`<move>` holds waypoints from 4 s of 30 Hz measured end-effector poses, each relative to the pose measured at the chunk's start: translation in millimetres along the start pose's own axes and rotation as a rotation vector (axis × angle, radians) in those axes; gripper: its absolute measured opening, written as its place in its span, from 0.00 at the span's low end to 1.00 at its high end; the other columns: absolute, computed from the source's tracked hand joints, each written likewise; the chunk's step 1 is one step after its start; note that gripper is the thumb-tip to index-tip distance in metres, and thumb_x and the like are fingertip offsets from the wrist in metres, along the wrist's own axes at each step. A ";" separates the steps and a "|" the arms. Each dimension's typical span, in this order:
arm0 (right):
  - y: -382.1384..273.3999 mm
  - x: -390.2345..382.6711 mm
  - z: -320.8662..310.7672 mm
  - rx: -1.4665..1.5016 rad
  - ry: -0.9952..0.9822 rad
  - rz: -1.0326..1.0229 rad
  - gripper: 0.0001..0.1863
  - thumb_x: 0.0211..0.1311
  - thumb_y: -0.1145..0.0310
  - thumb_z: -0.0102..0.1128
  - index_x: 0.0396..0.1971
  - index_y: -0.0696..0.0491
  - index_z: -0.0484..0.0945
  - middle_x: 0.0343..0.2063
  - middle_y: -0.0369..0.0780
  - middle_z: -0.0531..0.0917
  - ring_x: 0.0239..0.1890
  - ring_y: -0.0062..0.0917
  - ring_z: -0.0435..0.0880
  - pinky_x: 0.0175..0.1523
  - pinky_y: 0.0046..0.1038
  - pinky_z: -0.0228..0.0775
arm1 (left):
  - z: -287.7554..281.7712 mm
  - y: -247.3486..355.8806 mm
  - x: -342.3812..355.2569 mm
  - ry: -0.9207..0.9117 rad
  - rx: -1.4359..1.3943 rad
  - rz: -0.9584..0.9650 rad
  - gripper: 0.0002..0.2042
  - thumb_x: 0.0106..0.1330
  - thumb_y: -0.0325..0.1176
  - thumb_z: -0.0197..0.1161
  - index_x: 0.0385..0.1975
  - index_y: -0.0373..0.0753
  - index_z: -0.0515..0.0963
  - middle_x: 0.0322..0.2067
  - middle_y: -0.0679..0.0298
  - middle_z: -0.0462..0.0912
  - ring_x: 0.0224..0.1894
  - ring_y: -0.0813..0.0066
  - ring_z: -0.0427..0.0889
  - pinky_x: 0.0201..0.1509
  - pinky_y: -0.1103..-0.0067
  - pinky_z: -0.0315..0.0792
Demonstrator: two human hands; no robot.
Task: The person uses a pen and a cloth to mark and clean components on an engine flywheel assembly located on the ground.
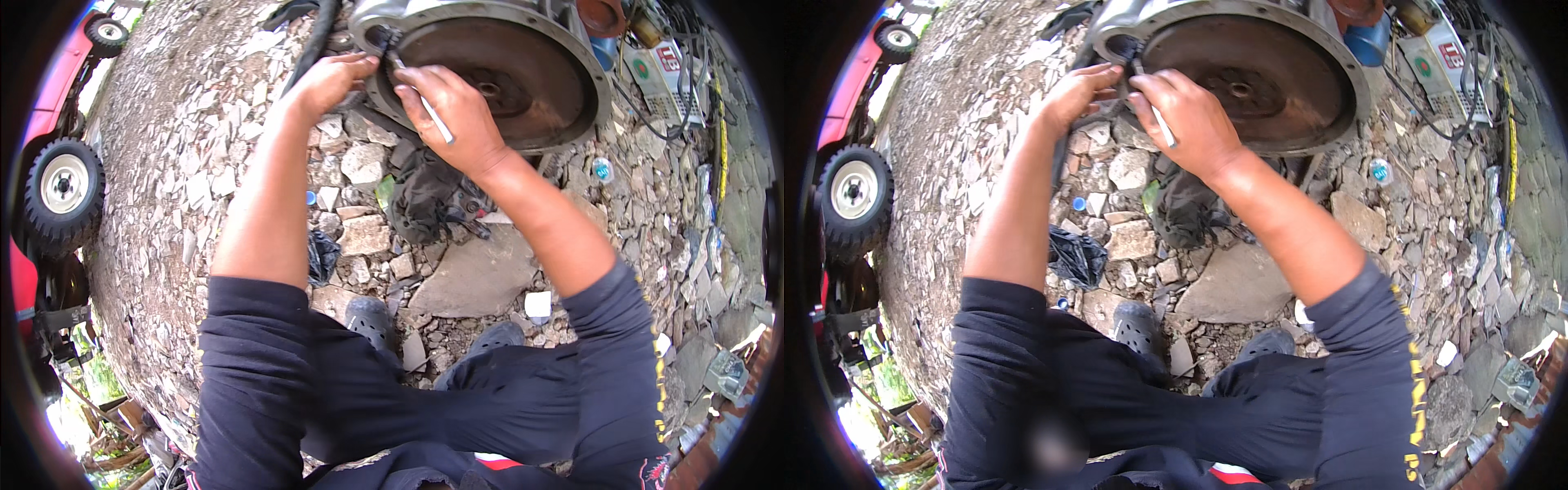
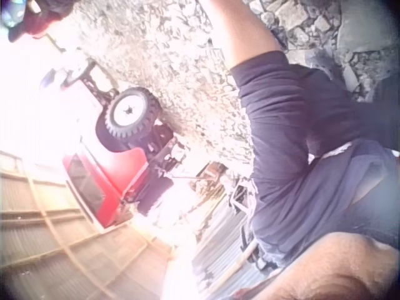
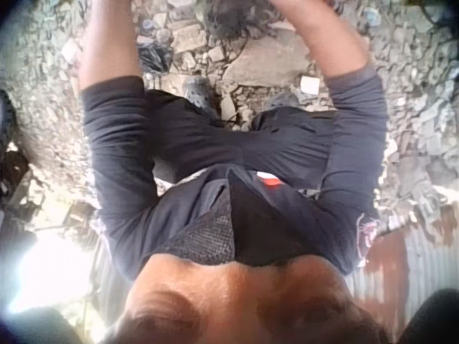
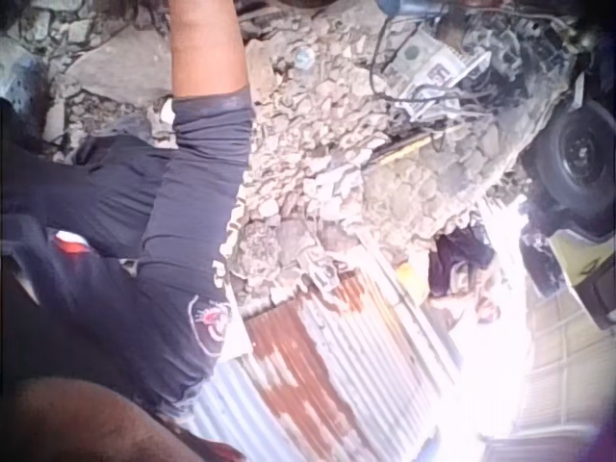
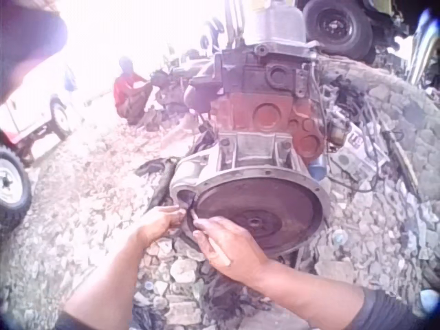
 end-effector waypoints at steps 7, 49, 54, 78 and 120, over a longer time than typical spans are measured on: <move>-17.7 -4.7 -2.4 -0.120 0.019 -0.130 0.08 0.58 0.73 0.59 0.38 0.58 0.78 0.31 0.47 0.80 0.31 0.42 0.82 0.37 0.37 0.77 | 2.9 -4.4 4.1 0.060 0.063 0.018 0.25 0.67 0.49 0.56 0.61 0.45 0.71 0.52 0.70 0.79 0.50 0.76 0.77 0.48 0.75 0.64; -10.6 5.4 -95.2 -0.143 0.065 0.072 0.07 0.59 0.73 0.58 0.36 0.60 0.78 0.30 0.49 0.82 0.33 0.44 0.83 0.37 0.34 0.75 | 5.8 -6.6 -3.1 0.281 -0.028 0.179 0.28 0.67 0.45 0.57 0.63 0.37 0.67 0.59 0.51 0.74 0.62 0.63 0.72 0.66 0.74 0.61; -8.4 3.3 -98.5 -0.194 0.119 0.124 0.06 0.60 0.73 0.58 0.35 0.59 0.78 0.29 0.49 0.83 0.33 0.43 0.84 0.37 0.33 0.75 | 8.3 2.6 -10.1 0.257 -0.033 0.161 0.27 0.68 0.45 0.58 0.63 0.36 0.67 0.59 0.51 0.74 0.62 0.65 0.72 0.66 0.75 0.62; -26.9 7.1 -78.1 -0.270 0.157 -0.049 0.04 0.60 0.72 0.58 0.31 0.58 0.76 0.26 0.48 0.80 0.28 0.42 0.81 0.33 0.37 0.75 | 6.9 -0.7 -8.6 0.168 -0.123 0.135 0.25 0.70 0.49 0.55 0.63 0.44 0.69 0.54 0.67 0.78 0.52 0.75 0.76 0.52 0.79 0.67; -20.0 13.5 40.7 -0.200 0.343 0.340 0.05 0.62 0.75 0.49 0.34 0.61 0.71 0.27 0.53 0.78 0.31 0.50 0.79 0.40 0.43 0.72 | -19.5 -27.7 29.2 0.331 -0.558 0.210 0.16 0.70 0.35 0.48 0.52 0.37 0.77 0.48 0.60 0.81 0.49 0.71 0.78 0.52 0.78 0.70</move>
Point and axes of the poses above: each hand's wrist, its own x-axis towards the middle knuckle, its own z-axis out of the palm, y = z × x, the point moved 7 cm from there along x, towards the middle knuckle
